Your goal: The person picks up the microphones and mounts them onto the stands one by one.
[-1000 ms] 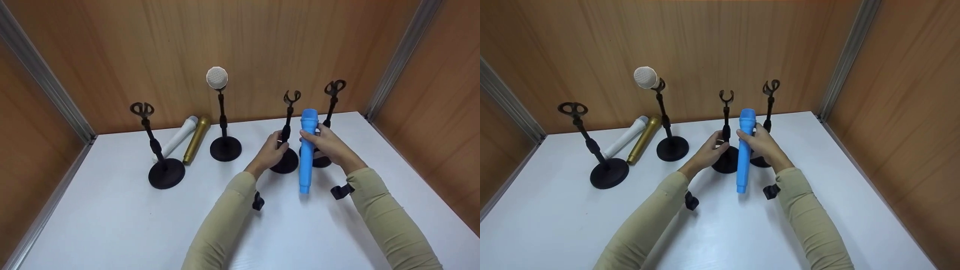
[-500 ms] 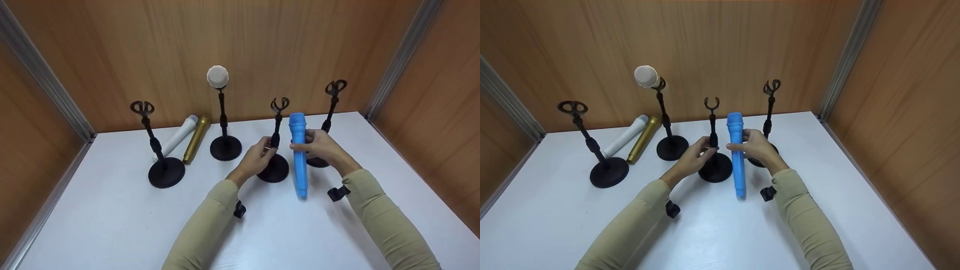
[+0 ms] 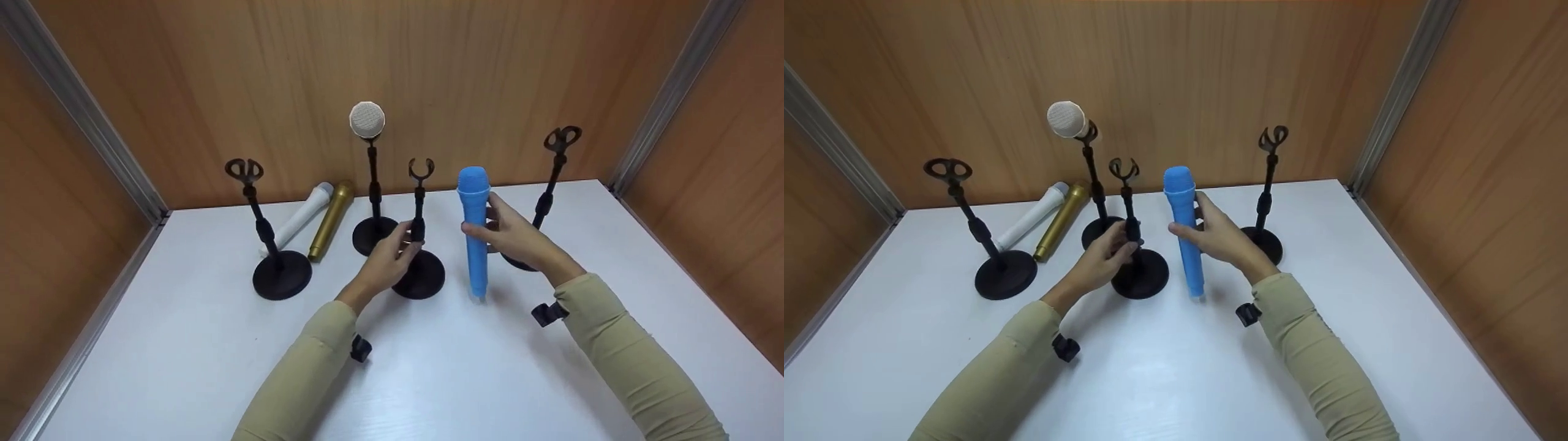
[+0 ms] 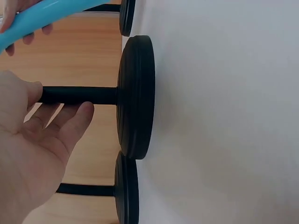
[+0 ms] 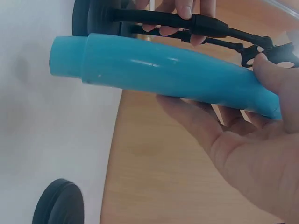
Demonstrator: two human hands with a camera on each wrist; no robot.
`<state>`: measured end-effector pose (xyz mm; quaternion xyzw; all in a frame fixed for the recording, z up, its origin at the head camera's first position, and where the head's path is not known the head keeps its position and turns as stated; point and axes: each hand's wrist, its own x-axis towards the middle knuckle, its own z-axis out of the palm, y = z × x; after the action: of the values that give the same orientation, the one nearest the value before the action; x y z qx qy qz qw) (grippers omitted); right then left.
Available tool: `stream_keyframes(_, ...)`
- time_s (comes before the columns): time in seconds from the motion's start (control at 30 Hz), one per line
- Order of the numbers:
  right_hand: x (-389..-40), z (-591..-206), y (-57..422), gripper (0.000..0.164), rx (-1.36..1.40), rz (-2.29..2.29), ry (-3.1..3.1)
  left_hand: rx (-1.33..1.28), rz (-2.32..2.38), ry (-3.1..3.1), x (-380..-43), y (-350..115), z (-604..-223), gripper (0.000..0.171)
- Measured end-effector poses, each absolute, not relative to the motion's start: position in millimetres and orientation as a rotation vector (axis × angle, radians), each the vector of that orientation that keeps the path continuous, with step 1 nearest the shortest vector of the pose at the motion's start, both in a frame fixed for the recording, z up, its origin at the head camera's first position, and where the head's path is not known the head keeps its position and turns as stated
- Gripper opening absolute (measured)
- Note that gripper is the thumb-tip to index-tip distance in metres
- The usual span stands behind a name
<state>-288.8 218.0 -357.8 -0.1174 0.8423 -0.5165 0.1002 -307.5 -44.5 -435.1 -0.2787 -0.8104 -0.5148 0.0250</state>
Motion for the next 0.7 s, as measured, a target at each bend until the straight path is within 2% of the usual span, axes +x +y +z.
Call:
stream_keyframes(0.1, -285, -351, 210, 0.105, -0.416, -1.492, 2.541, -0.845, -1.582, -2.488, -303, -55, -434, 0.035)
stream_keyframes(0.2, -283, -346, 203, 0.091, -0.503, -1.484, 2.628, -0.826, -1.566, -2.505, -298, -63, -431, 0.033)
stream_keyframes(0.37, -279, -338, 195, 0.070, -0.655, -1.624, 2.732, -0.795, -1.619, -2.501, -297, -64, -420, 0.041)
stream_keyframes(0.43, -278, -333, 191, 0.066, -0.729, -1.709, 2.748, -0.799, -1.664, -2.439, -298, -63, -416, 0.042)
stream_keyframes(0.63, -275, -313, 175, 0.052, -1.089, -1.976, 2.721, -0.840, -1.686, -2.295, -300, -59, -411, 0.033)
stream_keyframes(0.7, -271, -305, 171, 0.054, -1.247, -2.022, 2.692, -0.843, -1.676, -2.282, -299, -59, -413, 0.031)
